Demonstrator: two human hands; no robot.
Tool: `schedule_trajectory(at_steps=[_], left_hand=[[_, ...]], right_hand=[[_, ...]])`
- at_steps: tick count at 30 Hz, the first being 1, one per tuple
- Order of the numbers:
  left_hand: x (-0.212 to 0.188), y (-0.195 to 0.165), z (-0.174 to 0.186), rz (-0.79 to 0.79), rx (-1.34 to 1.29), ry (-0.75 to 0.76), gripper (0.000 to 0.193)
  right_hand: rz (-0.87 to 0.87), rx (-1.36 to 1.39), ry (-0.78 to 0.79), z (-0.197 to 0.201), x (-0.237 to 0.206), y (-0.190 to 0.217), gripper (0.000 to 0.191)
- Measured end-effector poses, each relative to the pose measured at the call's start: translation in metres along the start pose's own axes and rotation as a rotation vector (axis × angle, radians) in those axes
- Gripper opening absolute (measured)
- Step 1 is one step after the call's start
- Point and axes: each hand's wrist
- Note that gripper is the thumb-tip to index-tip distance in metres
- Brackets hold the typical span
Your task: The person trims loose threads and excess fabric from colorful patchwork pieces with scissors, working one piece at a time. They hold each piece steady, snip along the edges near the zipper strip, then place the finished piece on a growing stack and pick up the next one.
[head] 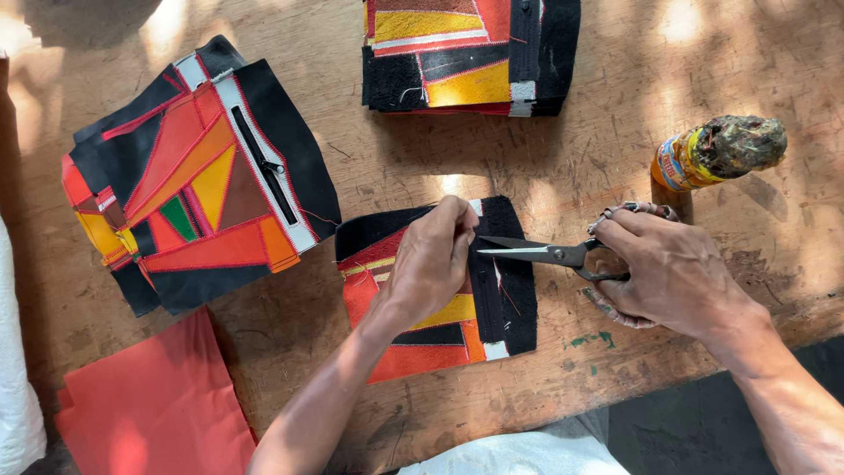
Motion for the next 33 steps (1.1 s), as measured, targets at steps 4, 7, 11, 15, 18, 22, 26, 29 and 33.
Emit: schedule_trajectory(at_steps=[4,7,11,15,18,22,26,29,33], left_hand=[[0.004,0.003,0.001,0.027,-0.185,-0.103,0.010],[0.004,0.001,0.005,-0.022,-0.213,-0.106,0.010],[0.002,-0.003,0.009,0.020,-0.227,-0.098,0.010],[0.003,-0.003,0.011,0.122,-0.254,-0.081,0.009],[-0.009,0.001,0.020,-0.072,-0.023,-0.206,0.006],[-0.068,0.015,0.048,-0.055,0.314,-0.336,0.020],[-0.103,0.038,0.056,0.187,0.770,-0.380,0.083],[-0.101,0.046,0.030,0.141,0.632,-0.389,0.080],[-0.090,0.038,0.001,0.147,0.201,-0.392,0.059]], right_hand=[[0.011,-0.010,0.033,0.000,0.006,0.002,0.048],[0.021,0.028,0.014,0.001,0.009,0.003,0.044],[-0.033,0.064,0.117,-0.002,0.008,-0.001,0.036],[-0.067,0.092,0.144,-0.009,0.005,-0.008,0.032],[-0.082,0.134,0.090,-0.016,0.004,-0.010,0.024],[-0.185,0.133,0.133,-0.026,-0.001,-0.009,0.021],[-0.191,0.190,0.036,-0.034,-0.007,-0.012,0.019],[-0.262,0.187,0.097,-0.040,-0.008,-0.012,0.015],[-0.214,0.255,-0.221,-0.042,-0.017,-0.003,0.013]])
Point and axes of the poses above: each hand's wrist, its own x-axis towards the middle knuckle, its own z-axis out of the back of the hand, y = z × x, and after that the axes turned 5 degrees about -y, right-handed
